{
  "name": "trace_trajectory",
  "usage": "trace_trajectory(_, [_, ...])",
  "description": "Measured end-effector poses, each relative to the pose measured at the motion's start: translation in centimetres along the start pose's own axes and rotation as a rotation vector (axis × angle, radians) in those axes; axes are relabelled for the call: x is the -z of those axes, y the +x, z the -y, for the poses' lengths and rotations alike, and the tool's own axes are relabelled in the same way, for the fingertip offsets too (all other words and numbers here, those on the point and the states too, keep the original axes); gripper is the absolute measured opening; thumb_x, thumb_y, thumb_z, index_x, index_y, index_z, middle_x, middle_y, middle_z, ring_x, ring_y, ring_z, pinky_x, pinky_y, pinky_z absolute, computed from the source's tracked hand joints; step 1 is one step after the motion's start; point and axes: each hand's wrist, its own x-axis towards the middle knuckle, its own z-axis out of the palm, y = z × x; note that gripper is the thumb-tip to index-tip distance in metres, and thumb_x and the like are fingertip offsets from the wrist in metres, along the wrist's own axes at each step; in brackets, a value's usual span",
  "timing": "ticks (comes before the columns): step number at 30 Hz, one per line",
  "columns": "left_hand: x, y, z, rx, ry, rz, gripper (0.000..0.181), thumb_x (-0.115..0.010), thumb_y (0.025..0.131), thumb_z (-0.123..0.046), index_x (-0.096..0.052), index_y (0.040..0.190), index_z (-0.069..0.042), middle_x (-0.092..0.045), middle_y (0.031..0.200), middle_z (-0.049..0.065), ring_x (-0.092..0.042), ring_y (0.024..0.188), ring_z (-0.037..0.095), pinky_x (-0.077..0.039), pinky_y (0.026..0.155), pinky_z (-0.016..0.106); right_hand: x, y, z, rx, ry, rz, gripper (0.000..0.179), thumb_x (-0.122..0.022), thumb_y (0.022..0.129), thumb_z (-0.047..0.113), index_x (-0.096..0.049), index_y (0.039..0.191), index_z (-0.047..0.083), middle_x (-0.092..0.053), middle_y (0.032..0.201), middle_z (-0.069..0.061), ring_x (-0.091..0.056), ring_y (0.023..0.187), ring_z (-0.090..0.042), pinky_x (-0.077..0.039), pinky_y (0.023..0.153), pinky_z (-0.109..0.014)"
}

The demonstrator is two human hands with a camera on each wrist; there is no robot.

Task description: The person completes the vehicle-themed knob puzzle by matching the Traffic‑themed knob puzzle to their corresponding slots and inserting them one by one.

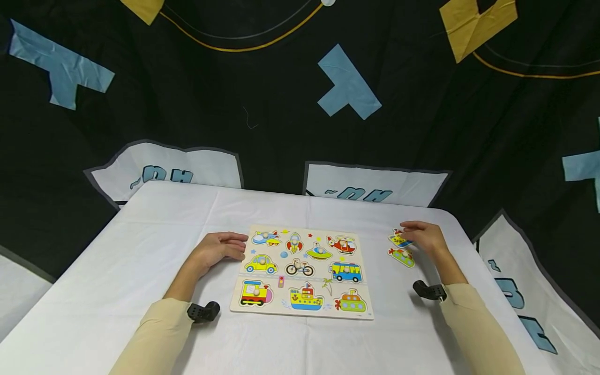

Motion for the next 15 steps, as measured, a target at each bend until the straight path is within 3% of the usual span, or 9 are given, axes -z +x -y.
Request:
trace_trajectory(11, [-0.1, 0.0, -0.1, -0.002, 0.004, -0.006, 0.058, -0.081, 0.078, -0.008, -0.066, 0.133, -0.007, -0.076, 0.114, 0.008, -0.072, 0.1, 0.014, -0.052, 0.099, 0.038, 0.1, 1.2, -1.7, -0.042, 0.0, 0.043, 0.046, -0.064, 0.096, 0.015, -0.059, 0.14, 0.002, -0.059, 0.142, -0.022, -0.052, 0.133, -0.035, -0.041, 0.11, -0.048])
trace_trajectory(15, [0.0, 0.0, -0.1, -0.002, 0.007, -0.008, 0.057, -0.081, 0.078, -0.008, -0.066, 0.133, -0.007, -0.077, 0.113, 0.007, -0.072, 0.1, 0.014, -0.051, 0.1, 0.04, 0.0, 1.5, -1.9, -0.031, -0.013, 0.048, 0.043, -0.064, 0.096, 0.014, -0.062, 0.137, 0.001, -0.061, 0.139, -0.021, -0.054, 0.129, -0.033, -0.043, 0.105, -0.043])
